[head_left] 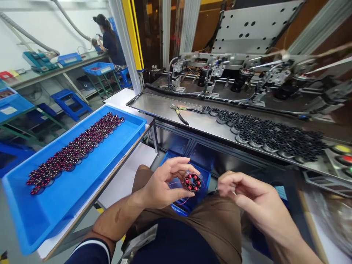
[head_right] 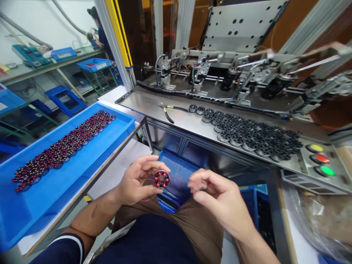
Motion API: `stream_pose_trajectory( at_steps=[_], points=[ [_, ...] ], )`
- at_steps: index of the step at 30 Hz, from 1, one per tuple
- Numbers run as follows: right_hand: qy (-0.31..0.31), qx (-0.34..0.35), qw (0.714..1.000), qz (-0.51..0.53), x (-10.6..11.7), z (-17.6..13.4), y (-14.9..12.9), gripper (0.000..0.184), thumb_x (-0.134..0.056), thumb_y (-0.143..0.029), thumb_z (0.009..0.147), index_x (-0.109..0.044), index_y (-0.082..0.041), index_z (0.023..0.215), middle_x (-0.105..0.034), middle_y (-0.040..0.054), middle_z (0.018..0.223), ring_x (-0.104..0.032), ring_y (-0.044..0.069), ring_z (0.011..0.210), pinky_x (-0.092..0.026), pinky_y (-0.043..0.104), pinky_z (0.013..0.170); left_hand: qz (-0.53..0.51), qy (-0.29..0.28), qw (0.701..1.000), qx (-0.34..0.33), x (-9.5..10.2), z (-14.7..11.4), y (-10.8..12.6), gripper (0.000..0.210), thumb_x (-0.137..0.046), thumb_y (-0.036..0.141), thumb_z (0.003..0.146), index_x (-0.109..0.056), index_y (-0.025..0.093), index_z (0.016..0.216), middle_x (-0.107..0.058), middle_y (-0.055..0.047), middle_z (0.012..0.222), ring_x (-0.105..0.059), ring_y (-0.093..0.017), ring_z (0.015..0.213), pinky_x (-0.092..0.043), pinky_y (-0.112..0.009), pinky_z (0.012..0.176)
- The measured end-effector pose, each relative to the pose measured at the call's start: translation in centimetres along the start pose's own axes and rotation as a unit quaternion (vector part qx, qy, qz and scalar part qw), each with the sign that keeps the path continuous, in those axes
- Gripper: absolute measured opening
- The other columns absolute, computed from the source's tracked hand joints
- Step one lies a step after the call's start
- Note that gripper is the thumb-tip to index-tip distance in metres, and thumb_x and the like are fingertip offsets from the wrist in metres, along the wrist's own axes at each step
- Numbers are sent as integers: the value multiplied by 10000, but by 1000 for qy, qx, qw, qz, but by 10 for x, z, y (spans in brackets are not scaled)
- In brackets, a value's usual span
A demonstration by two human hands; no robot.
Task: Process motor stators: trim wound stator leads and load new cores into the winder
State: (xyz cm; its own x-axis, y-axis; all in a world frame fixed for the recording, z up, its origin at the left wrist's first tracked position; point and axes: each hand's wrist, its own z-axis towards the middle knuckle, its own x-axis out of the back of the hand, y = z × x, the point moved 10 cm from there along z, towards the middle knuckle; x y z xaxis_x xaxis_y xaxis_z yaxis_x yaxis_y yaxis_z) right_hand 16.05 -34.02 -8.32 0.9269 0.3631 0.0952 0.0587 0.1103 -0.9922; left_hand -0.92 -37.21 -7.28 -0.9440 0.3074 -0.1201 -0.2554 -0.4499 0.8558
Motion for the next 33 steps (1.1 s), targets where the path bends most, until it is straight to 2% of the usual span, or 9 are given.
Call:
stream_pose_trajectory(
  at_steps=[3, 7, 10, 13, 17, 20, 24, 29, 33],
  points=[
    [11, 2, 1000, -9, -18, 2, -13, 309, -852, -459, 697, -676, -205, 692, -640, 30, 672, -588, 179, 616, -495, 281, 574, 31, -14, 999, 3, -7, -1, 1, 673, -762, 114, 810, -444, 260, 1385, -710, -97, 1193, -711, -165, 991, -586, -268, 872],
    [27, 4, 1000, 15, -40, 1, -15, 382, -755, -523, 814, -614, -206, 655, -604, 15, 655, -552, 161, 613, -469, 271, 576, 10, -20, 999, 26, -7, -3, 0, 682, -767, 96, 800, -458, 272, 1382, -714, -90, 1213, -705, -186, 1076, -586, -298, 934],
    [66, 24, 997, 41, -39, -4, -12, 389, -703, -522, 872, -612, -205, 664, -597, 18, 641, -542, 153, 587, -463, 261, 550, -55, 11, 993, 102, 0, -5, -14, 591, -808, 136, 768, -545, 235, 1288, -728, -99, 1181, -737, -186, 994, -615, -276, 862],
    [95, 48, 993, 50, -36, -10, -10, 346, -693, -477, 898, -619, -210, 692, -611, 20, 651, -567, 154, 590, -478, 255, 553, -147, 21, 972, 183, 0, -8, -31, 446, -844, 242, 741, -648, 178, 1137, -730, -122, 1160, -759, -183, 859, -632, -254, 742],
    [115, 80, 989, 40, -37, -18, -9, 281, -686, -418, 916, -625, -218, 728, -625, 22, 679, -593, 163, 636, -489, 254, 583, -203, 40, 953, 223, -6, -9, -47, 559, -928, 333, 604, -690, 156, 1078, -737, -119, 1068, -733, -162, 763, -614, -239, 680],
    [116, 77, 990, 31, -38, -22, -3, 269, -683, -399, 920, -624, -218, 730, -623, 23, 683, -581, 160, 629, -481, 252, 575, -166, 79, 966, 181, -3, -8, -45, 553, -947, 316, 562, -692, 156, 1026, -726, -63, 926, -691, -123, 706, -585, -212, 650],
    [105, 55, 992, 42, -38, -20, 3, 286, -698, -449, 898, -623, -214, 754, -619, 32, 724, -581, 170, 665, -499, 262, 612, 20, 111, 992, 60, 2, -8, -17, 395, -866, 222, 689, -699, 178, 1044, -726, -78, 1028, -706, -170, 921, -587, -260, 825],
    [76, 59, 990, 103, -50, -15, -2, 281, -699, -471, 892, -604, -222, 803, -582, 28, 802, -570, 176, 762, -506, 266, 691, 184, 82, 977, -77, -7, -8, 21, 401, -799, 164, 740, -672, 182, 1120, -767, -87, 997, -731, -197, 949, -601, -301, 877],
    [124, 14, 984, 128, -54, -18, 16, 319, -599, -488, 959, -566, -219, 790, -561, 18, 777, -533, 165, 731, -482, 269, 687, 221, 99, 966, -94, 0, -10, 27, 380, -811, 191, 726, -686, 176, 1085, -776, -98, 1002, -739, -205, 945, -611, -320, 887]
  ],
)
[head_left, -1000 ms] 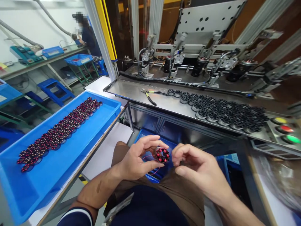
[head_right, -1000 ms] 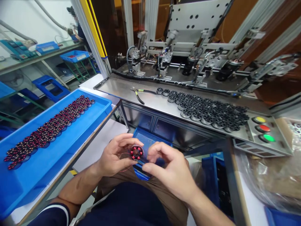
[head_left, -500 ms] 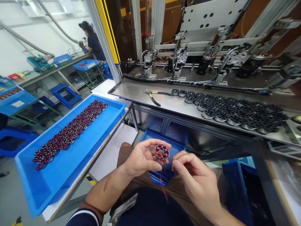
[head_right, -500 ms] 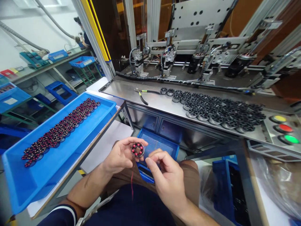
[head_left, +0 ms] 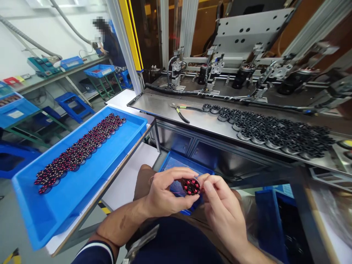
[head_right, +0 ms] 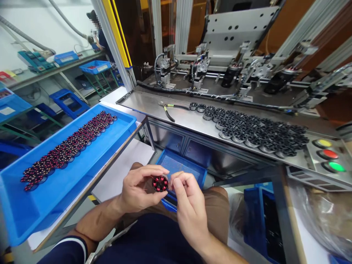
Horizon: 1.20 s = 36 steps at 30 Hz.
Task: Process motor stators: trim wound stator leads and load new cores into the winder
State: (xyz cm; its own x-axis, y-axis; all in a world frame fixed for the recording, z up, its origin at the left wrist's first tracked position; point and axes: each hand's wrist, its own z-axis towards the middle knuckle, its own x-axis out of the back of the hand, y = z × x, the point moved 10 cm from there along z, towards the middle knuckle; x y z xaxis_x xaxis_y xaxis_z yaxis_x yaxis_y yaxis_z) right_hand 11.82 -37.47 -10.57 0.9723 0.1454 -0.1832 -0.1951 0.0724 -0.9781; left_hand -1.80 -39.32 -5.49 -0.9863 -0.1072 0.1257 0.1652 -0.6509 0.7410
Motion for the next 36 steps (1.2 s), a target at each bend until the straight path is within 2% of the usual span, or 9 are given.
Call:
stream_pose_trajectory(
  at_steps=[3, 7, 9, 14, 19, 22, 26, 30, 36],
  points=[
    [14, 7, 1000, -7, 0, -2, 5, 288, -587, -468, 972, -572, -219, 828, -569, 26, 801, -543, 168, 743, -485, 273, 688, 5, 7, 1000, 6, 6, -1, -2, 380, -813, 200, 725, -688, 175, 1084, -776, -100, 1007, -741, -202, 938, -615, -318, 879],
    [14, 116, 993, -26, -3, -3, -19, 194, -707, -395, 902, -609, -235, 948, -576, 40, 890, -563, 190, 836, -496, 308, 761, 23, -22, 999, 1, 5, -3, 0, 393, -808, 177, 735, -681, 182, 1107, -772, -98, 1014, -735, -211, 966, -619, -334, 873],
    [11, 142, 989, -42, -6, -3, -28, 165, -690, -376, 913, -620, -227, 900, -574, 41, 857, -561, 195, 814, -489, 324, 758, 31, -40, 999, -1, 3, -4, 1, 406, -805, 158, 737, -678, 193, 1121, -770, -91, 1024, -731, -219, 991, -620, -345, 874],
    [47, 85, 995, -15, -2, 5, -17, 261, -607, -378, 967, -593, -207, 769, -562, 16, 759, -539, 159, 717, -476, 276, 684, 8, -36, 999, 38, 5, -6, -8, 424, -811, 110, 717, -690, 202, 1113, -768, -81, 1043, -725, -206, 1014, -612, -315, 897],
    [12, 49, 998, 35, -2, 2, -1, 278, -733, -465, 865, -650, -210, 939, -617, 32, 839, -601, 174, 768, -527, 278, 710, -80, -19, 989, 122, 6, -7, -25, 414, -832, 147, 706, -699, 190, 1097, -765, -88, 1069, -744, -192, 946, -624, -249, 804],
    [-13, 69, 997, 21, -4, -1, -4, 213, -711, -407, 895, -669, -208, 832, -613, 30, 784, -595, 166, 725, -517, 266, 660, -111, -7, 984, 139, 6, -6, -28, 417, -840, 145, 697, -705, 193, 1089, -766, -81, 1074, -745, -188, 950, -618, -237, 814],
    [27, 119, 992, -19, 4, -4, -18, 227, -670, -333, 933, -658, -209, 743, -611, 24, 725, -583, 156, 691, -509, 253, 636, -119, -18, 982, 145, 2, -6, -28, 432, -841, 126, 688, -707, 196, 1093, -762, -77, 1079, -740, -181, 953, -611, -240, 842],
    [15, 136, 990, -41, 4, -2, -27, 149, -666, -302, 934, -682, -211, 818, -636, 26, 748, -614, 159, 696, -528, 253, 626, -69, -25, 989, 127, 3, -4, -23, 409, -824, 126, 691, -714, 185, 1081, -766, -87, 1053, -731, -189, 968, -608, -259, 863],
    [14, 222, 968, -113, 4, -4, -51, 140, -616, -140, 941, -667, -203, 827, -644, 23, 727, -621, 151, 670, -520, 254, 609, -2, -22, 998, 53, 1, 5, -5, 419, -789, 105, 644, -717, 183, 1049, -790, -64, 986, -742, -192, 923, -607, -280, 870]
  ],
)
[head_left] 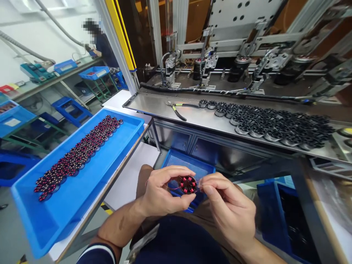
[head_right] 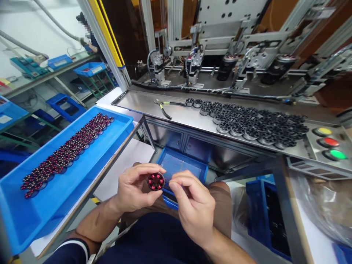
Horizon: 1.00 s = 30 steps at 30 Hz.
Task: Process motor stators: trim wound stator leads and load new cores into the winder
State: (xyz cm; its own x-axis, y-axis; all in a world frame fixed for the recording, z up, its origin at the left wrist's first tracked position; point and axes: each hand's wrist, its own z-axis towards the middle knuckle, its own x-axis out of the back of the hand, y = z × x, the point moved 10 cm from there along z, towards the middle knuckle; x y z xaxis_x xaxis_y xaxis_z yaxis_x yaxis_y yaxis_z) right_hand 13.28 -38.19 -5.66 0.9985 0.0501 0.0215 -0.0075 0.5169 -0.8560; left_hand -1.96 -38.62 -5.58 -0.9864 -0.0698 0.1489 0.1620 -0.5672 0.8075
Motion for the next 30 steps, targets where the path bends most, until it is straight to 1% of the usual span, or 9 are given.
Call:
stream_pose_trajectory(
  at_steps=[3, 7, 9, 12, 16, 21, 24, 27, 30],
  points=[
    [-24, 22, 999, -12, 0, 0, -5, 134, -599, -120, 942, -656, -199, 851, -642, 28, 730, -628, 161, 672, -529, 272, 606, -18, 16, 1000, 15, -1, 2, -2, 387, -737, 98, 627, -717, 173, 1006, -797, -55, 925, -749, -185, 846, -619, -272, 803],
    [-57, 44, 997, -31, 0, 2, -8, 140, -572, -100, 941, -670, -198, 965, -670, 55, 818, -649, 186, 771, -551, 307, 669, -135, 3, 985, 109, -9, 2, -21, 372, -717, 114, 602, -714, 147, 973, -796, -63, 869, -743, -167, 734, -617, -232, 688],
    [-62, 66, 995, -42, 0, 6, -11, 184, -595, -73, 911, -669, -197, 1024, -670, 61, 851, -642, 190, 793, -548, 313, 672, -168, -9, 976, 135, -12, 0, -26, 379, -730, 109, 591, -718, 140, 969, -795, -68, 867, -745, -169, 736, -618, -230, 694],
    [-80, 116, 989, -49, -6, 9, -21, 215, -615, -35, 875, -667, -197, 1007, -655, 48, 817, -624, 179, 745, -528, 300, 620, -181, -19, 972, 145, -13, -1, -27, 378, -741, 114, 596, -722, 138, 973, -794, -72, 870, -749, -173, 747, -622, -233, 707],
    [-71, 122, 987, -78, -9, 4, -27, 210, -601, 8, 859, -657, -189, 906, -638, 38, 767, -614, 164, 690, -517, 293, 585, -148, -2, 983, 110, -8, 0, -19, 387, -727, 102, 596, -714, 137, 981, -794, -77, 879, -752, -171, 741, -622, -223, 701],
    [-41, 127, 988, -78, -12, -8, -35, 215, -602, 8, 849, -654, -188, 921, -642, 35, 767, -627, 171, 693, -537, 312, 601, -29, 55, 998, -15, 3, 4, 9, 390, -689, 84, 598, -709, 154, 980, -797, -68, 895, -752, -176, 792, -619, -235, 758],
    [-55, 149, 985, -67, -15, -9, -38, 246, -606, 24, 833, -660, -185, 951, -652, 36, 796, -633, 170, 710, -548, 322, 623, -15, 69, 997, -42, 5, 4, 16, 398, -684, 83, 597, -709, 161, 986, -798, -61, 898, -751, -178, 797, -618, -242, 773],
    [-81, 163, 981, -59, -11, -2, -37, 260, -637, 10, 834, -672, -191, 996, -648, 42, 825, -633, 182, 745, -548, 334, 631, -88, 38, 995, 30, 1, 3, 3, 402, -713, 93, 602, -710, 149, 1000, -798, -74, 902, -752, -176, 766, -615, -232, 731],
    [-113, 161, 979, -51, -6, 11, -35, 268, -719, -114, 863, -690, -222, 1106, -653, 70, 907, -625, 216, 828, -557, 390, 679, -206, -22, 966, 154, -11, -2, -18, 378, -775, 154, 627, -715, 128, 999, -791, -88, 879, -741, -176, 736, -607, -245, 709]
  ],
)
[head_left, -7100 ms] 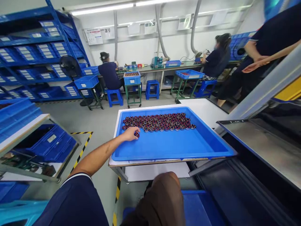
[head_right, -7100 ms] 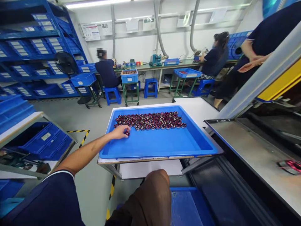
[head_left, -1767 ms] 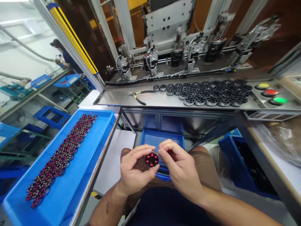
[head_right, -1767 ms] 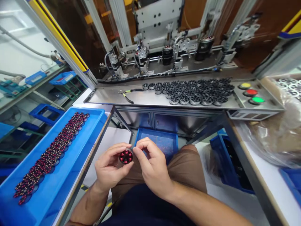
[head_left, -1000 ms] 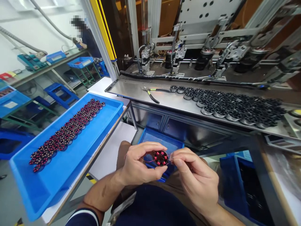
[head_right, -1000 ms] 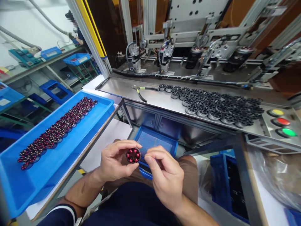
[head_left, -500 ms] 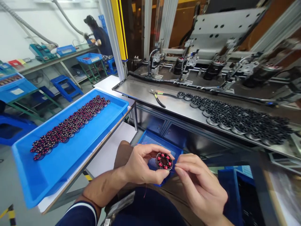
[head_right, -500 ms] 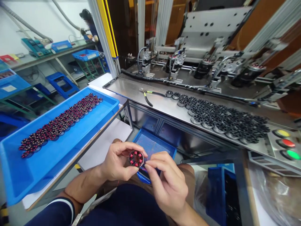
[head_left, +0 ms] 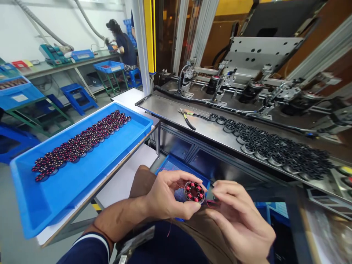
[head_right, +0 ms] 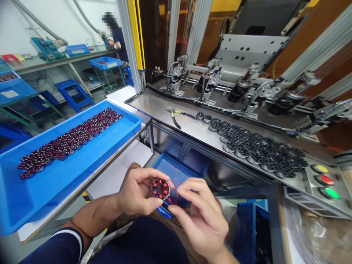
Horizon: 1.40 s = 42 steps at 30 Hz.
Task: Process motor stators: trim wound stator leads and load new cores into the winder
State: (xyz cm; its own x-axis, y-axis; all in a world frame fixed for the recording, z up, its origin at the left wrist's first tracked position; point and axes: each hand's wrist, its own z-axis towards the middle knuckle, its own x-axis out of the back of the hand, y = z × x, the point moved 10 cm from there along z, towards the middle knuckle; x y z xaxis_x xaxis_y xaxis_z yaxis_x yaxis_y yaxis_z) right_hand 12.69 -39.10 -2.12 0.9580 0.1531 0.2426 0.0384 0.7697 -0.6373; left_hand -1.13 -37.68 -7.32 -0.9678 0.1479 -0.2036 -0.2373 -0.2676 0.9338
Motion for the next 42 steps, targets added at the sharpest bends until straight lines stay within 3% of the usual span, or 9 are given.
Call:
stream_pose_trajectory(
  at_steps=[4, 8, 16, 23, 27, 30, 34, 39, 42],
  points=[
    [-99, 16, 994, 51, -9, 17, 1, 250, -733, -315, 897, -714, -282, 1144, -682, 105, 1050, -635, 251, 941, -574, 453, 744, -99, -61, 985, 127, -13, -3, -20, 396, -849, 228, 604, -731, 121, 967, -764, -73, 817, -704, -162, 696, -574, -254, 681],
    [-152, 26, 983, 98, -18, 27, -2, 181, -706, -337, 915, -746, -305, 1089, -713, 97, 1022, -661, 246, 932, -595, 435, 719, -140, -87, 970, 181, -22, -6, -29, 366, -870, 269, 595, -740, 124, 905, -743, -62, 808, -673, -149, 685, -544, -256, 676],
    [-67, 86, 992, -60, -5, 13, -22, 237, -689, -62, 859, -741, -261, 977, -690, 57, 1006, -643, 208, 875, -585, 357, 665, -188, -90, 956, 208, -26, -5, -35, 451, -913, 331, 583, -726, 130, 941, -766, -79, 829, -716, -181, 743, -570, -295, 736],
    [64, 99, 972, -201, 8, -16, -34, 407, -650, 22, 817, -691, -250, 1117, -634, 45, 957, -620, 209, 843, -573, 390, 700, -129, -13, 991, 11, -20, 1, -3, 423, -885, 274, 640, -711, 151, 1006, -766, -104, 981, -722, -173, 813, -603, -275, 764],
    [84, 82, 977, -180, 4, -18, -35, 398, -628, 21, 842, -667, -235, 1144, -648, 50, 937, -641, 207, 820, -563, 373, 659, -83, 27, 988, -125, -15, -2, 20, 434, -875, 223, 654, -688, 189, 1044, -755, -92, 1039, -727, -185, 903, -614, -267, 793],
    [137, 14, 981, -139, 3, -20, -24, 283, -607, -10, 878, -679, -233, 1036, -657, 46, 865, -639, 195, 733, -538, 353, 609, -63, 43, 986, -151, -13, -6, 24, 419, -868, 215, 673, -675, 195, 1045, -749, -93, 1054, -728, -204, 972, -619, -267, 799],
    [199, -49, 974, -97, 2, -27, -8, 119, -590, -123, 933, -652, -208, 878, -636, 41, 759, -616, 188, 647, -501, 324, 556, -68, 41, 992, -97, -12, -7, 12, 379, -856, 258, 703, -660, 182, 1019, -735, -108, 1098, -732, -195, 948, -616, -291, 832],
    [157, -13, 983, -89, 1, -18, -6, 144, -565, -73, 920, -636, -197, 909, -626, 32, 774, -598, 166, 662, -488, 296, 573, -119, -30, 992, 24, -13, -2, -8, 654, -926, 324, 612, -604, 179, 1162, -703, -109, 1117, -698, -191, 989, -566, -274, 867],
    [120, 2, 987, -109, 2, -7, -10, 175, -552, -30, 895, -616, -192, 880, -618, 25, 767, -606, 155, 660, -488, 274, 563, -131, -97, 984, 70, -15, 0, -16, 520, -858, 365, 720, -591, 176, 1125, -696, -47, 945, -675, -119, 824, -532, -203, 753]
  ],
)
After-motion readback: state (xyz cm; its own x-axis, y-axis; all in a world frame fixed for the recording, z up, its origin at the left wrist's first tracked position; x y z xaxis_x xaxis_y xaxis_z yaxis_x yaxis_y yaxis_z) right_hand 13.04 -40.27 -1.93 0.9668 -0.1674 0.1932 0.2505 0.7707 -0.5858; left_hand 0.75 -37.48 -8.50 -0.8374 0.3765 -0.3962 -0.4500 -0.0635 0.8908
